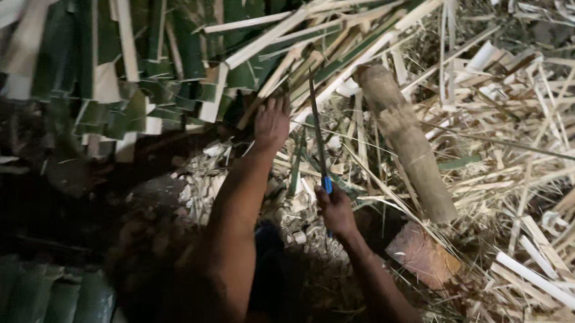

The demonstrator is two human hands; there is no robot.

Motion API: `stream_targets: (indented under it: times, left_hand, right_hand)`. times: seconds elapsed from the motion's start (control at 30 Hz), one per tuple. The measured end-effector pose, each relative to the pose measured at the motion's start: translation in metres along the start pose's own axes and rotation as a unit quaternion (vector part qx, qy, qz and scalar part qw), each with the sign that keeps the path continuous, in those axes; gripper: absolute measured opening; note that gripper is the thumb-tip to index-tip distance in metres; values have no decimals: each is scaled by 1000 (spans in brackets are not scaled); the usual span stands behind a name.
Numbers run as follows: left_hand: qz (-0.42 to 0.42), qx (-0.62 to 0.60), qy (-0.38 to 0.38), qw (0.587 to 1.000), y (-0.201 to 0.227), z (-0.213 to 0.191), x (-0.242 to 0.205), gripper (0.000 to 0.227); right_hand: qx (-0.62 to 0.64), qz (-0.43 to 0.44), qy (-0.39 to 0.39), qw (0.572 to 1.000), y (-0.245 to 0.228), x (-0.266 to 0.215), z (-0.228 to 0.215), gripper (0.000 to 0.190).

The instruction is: The person splits long bamboo stalks into thin strips using a knife and a wooden wedge. They repeatedly position each stalk against the wedge and draw the knife downward to separate the material, accumulating a pile of strips on the floor.

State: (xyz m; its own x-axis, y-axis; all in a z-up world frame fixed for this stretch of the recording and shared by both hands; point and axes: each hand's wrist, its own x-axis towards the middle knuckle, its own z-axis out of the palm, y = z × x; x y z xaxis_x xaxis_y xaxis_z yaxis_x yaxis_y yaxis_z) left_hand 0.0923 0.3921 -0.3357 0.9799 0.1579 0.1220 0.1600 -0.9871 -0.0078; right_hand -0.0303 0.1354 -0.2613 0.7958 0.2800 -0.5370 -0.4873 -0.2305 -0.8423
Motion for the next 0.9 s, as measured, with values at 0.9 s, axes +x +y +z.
stream_targets:
  times: [0.9]
  left_hand:
    - [-114,-316,-88,938,85,-93,-40,50]
  right_hand:
    - [-37,-216,217,951,37,-61,-96,24]
